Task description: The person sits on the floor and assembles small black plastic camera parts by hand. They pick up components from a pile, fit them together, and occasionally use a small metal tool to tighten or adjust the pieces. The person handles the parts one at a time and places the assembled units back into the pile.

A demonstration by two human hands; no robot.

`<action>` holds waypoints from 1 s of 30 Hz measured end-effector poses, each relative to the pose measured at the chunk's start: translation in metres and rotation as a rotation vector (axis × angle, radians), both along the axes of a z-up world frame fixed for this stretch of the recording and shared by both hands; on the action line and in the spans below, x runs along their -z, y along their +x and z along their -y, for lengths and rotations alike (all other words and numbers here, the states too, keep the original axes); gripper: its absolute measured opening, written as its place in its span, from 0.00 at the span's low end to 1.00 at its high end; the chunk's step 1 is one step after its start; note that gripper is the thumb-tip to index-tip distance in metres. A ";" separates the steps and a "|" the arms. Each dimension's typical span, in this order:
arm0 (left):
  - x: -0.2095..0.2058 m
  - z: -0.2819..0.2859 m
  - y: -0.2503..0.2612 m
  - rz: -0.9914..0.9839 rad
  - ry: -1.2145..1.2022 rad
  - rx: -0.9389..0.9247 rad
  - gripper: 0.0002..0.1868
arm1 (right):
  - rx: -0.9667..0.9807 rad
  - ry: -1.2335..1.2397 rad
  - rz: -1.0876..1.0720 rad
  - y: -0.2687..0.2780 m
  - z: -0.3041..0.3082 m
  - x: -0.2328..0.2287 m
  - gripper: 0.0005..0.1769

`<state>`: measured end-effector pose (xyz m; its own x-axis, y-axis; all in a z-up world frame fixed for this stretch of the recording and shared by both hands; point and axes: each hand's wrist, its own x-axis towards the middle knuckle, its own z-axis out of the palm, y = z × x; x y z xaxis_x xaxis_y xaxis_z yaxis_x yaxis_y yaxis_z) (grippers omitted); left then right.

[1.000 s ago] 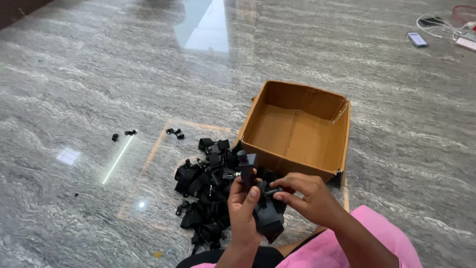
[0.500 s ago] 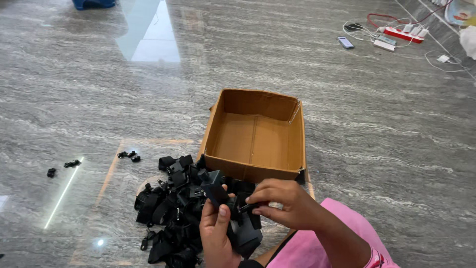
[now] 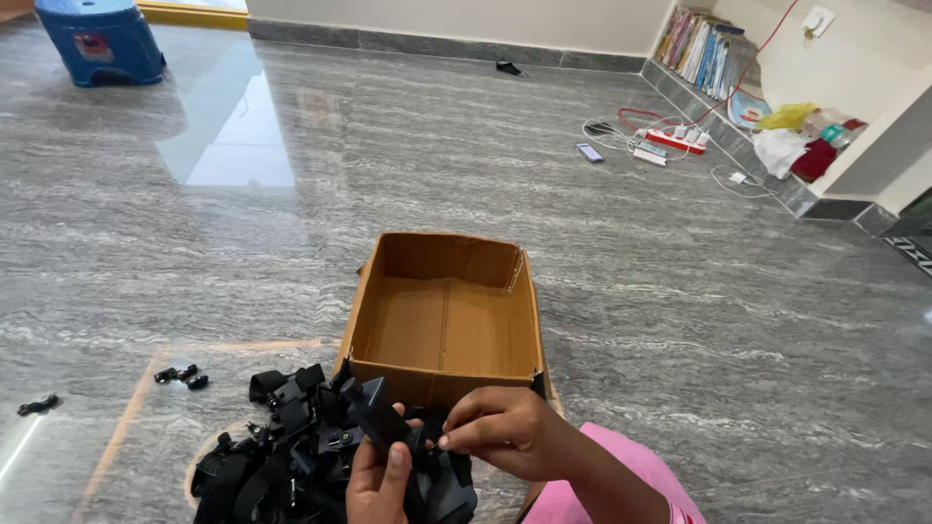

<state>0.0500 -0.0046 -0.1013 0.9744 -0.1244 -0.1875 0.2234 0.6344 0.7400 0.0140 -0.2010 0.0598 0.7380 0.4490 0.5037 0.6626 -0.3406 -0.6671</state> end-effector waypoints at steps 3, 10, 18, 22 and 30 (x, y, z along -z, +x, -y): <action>-0.006 -0.003 -0.005 -0.024 -0.085 -0.058 0.29 | -0.055 0.073 0.056 0.000 -0.005 0.001 0.08; -0.008 0.000 -0.007 0.198 0.111 -0.146 0.29 | 0.094 0.065 -0.394 0.012 -0.011 0.003 0.12; -0.030 0.010 -0.020 -0.089 -0.063 -0.037 0.27 | -0.007 -0.008 -0.015 0.005 0.007 -0.002 0.07; -0.038 0.003 -0.010 -0.216 -0.115 0.051 0.28 | 0.012 0.101 0.048 0.005 0.017 -0.008 0.06; 0.061 -0.010 0.021 0.040 -0.210 0.374 0.31 | 0.122 0.911 -0.474 -0.022 0.067 0.023 0.10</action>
<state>0.0713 0.0053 -0.1625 0.8608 -0.5020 -0.0840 0.4407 0.6526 0.6163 -0.0077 -0.2684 0.0364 0.9641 -0.0488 0.2608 0.2596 0.3771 -0.8890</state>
